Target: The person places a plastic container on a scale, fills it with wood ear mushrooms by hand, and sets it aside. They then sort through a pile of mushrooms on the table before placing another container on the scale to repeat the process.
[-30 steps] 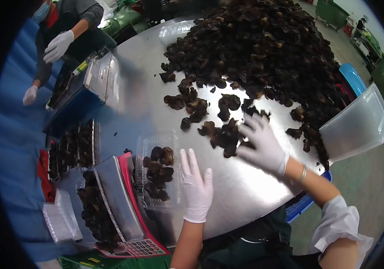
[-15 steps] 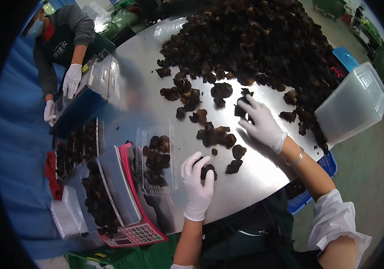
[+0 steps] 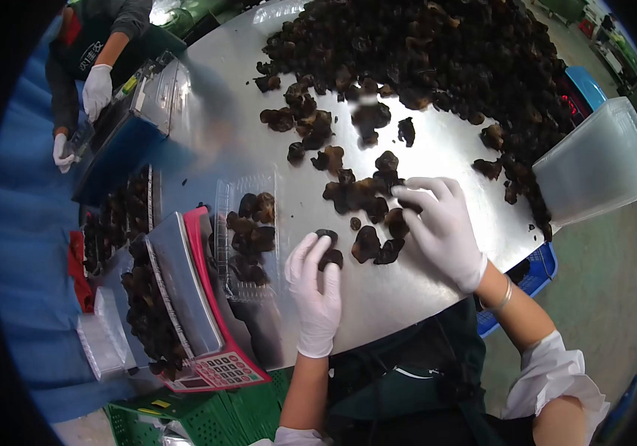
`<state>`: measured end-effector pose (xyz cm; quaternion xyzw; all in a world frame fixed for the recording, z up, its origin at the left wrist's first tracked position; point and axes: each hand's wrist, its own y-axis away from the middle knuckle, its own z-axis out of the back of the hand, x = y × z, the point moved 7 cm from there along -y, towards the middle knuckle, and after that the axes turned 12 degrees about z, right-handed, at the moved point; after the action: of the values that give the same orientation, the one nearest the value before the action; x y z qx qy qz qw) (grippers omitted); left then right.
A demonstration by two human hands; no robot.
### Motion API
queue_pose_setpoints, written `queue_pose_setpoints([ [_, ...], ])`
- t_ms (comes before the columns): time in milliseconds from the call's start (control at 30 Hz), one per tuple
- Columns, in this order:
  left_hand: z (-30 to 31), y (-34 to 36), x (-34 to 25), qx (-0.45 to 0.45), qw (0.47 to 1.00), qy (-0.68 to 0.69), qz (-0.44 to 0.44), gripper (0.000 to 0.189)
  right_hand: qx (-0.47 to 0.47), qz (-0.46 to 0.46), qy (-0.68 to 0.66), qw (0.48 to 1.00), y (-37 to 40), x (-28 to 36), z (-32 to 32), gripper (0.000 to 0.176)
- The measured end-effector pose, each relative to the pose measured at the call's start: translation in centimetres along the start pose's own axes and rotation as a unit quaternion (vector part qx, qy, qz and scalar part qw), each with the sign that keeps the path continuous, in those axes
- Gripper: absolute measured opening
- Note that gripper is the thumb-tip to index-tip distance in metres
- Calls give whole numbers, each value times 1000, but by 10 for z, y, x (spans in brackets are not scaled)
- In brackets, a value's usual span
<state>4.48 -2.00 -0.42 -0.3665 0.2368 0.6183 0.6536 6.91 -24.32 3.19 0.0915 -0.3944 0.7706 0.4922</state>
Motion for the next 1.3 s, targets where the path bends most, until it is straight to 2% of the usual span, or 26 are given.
queue_pose_setpoints([
  [67, 3, -1, 10, -16, 997, 60, 44, 35, 36, -19, -138, 990, -20, -10, -17, 21],
  [100, 2, -1, 9, -15, 997, 60, 44, 35, 36, -20, -138, 990, -26, -9, -25, 21],
  [167, 4, -1, 11, -19, 991, 121, 60, 37, 143, 123, -18, 982, -36, 16, -53, 22],
  [200, 4, -1, 11, -20, 991, 121, 62, 37, 174, 146, 38, 973, -35, 17, -66, 18],
  [300, 5, 0, 10, -20, 994, 94, 55, 37, 199, 167, 13, 966, -40, 11, -76, 12],
  [333, 5, 0, 10, -17, 995, 86, 43, 38, 158, 163, -48, 973, -40, 7, -68, 8],
  [367, 4, -1, 11, -14, 996, 79, 32, 38, 79, 135, -114, 981, -43, 7, -47, 8],
  [400, 5, -1, 13, -15, 996, 83, 37, 38, 59, -10, -204, 977, -35, -5, -27, 10],
  [500, 3, 0, 17, 7, 989, 129, 73, 39, -64, -99, -63, 991, -1, -42, 32, 15],
  [567, 3, -1, 15, 3, 992, 107, 73, 40, -85, -190, -88, 974, 20, -61, 39, 16],
  [633, -1, -1, 15, 14, 993, 93, 70, 39, -29, -141, -55, 988, 14, -42, 32, 18],
  [667, -3, 0, 16, 8, 995, 83, 61, 39, -25, -122, -106, 987, 11, -28, 21, 21],
  [700, -4, 1, 15, 1, 996, 72, 51, 40, 59, -52, -83, 993, -3, -9, 11, 21],
  [767, -2, -1, 9, 14, 998, 35, 56, 41, 87, 63, -5, 994, -11, 5, -15, 21],
  [833, 2, -1, -1, 25, 998, -3, 61, 42, 114, 62, 9, 992, -11, 2, -26, 21],
  [900, -6, 3, -24, 78, 990, -107, -53, 43, 141, 66, 25, 987, -14, -1, -28, 20],
  [933, -12, 7, -22, 90, 988, -111, -63, 30, 134, 46, -47, 989, -12, -7, -22, 19],
  [967, -14, 8, -19, 89, 988, -109, -58, 30, 128, 23, -120, 984, -8, -11, -17, 18],
  [1000, -11, 7, -15, 66, 994, -76, -45, 24, 89, -63, -178, 978, -4, -18, -5, 15],
  [1033, -7, 5, -11, 42, 998, -43, -33, 17, 3, -162, -218, 962, 8, -26, 5, 17],
  [1100, -4, 3, -4, 27, 999, -25, -20, 12, -77, -196, -175, 962, 22, -32, 25, 21],
  [1133, 0, 2, 0, 15, 1000, -2, -7, 12, -80, -217, -145, 962, 36, -43, 30, 25],
  [1167, 3, 2, 4, 3, 1000, 20, 6, 13, -82, -221, -144, 961, 47, -48, 22, 25],
  [1200, 2, 3, 6, 14, 999, 38, 9, 23, -63, -172, -130, 975, 55, -46, 9, 25],
  [1233, 1, 2, 3, 19, 999, 38, 7, 23, -44, -121, -114, 985, 53, -35, 3, 25],
  [1300, -1, 0, -11, 45, 999, 10, -28, 36, 25, -81, -200, 976, 41, 2, -13, 26],
])
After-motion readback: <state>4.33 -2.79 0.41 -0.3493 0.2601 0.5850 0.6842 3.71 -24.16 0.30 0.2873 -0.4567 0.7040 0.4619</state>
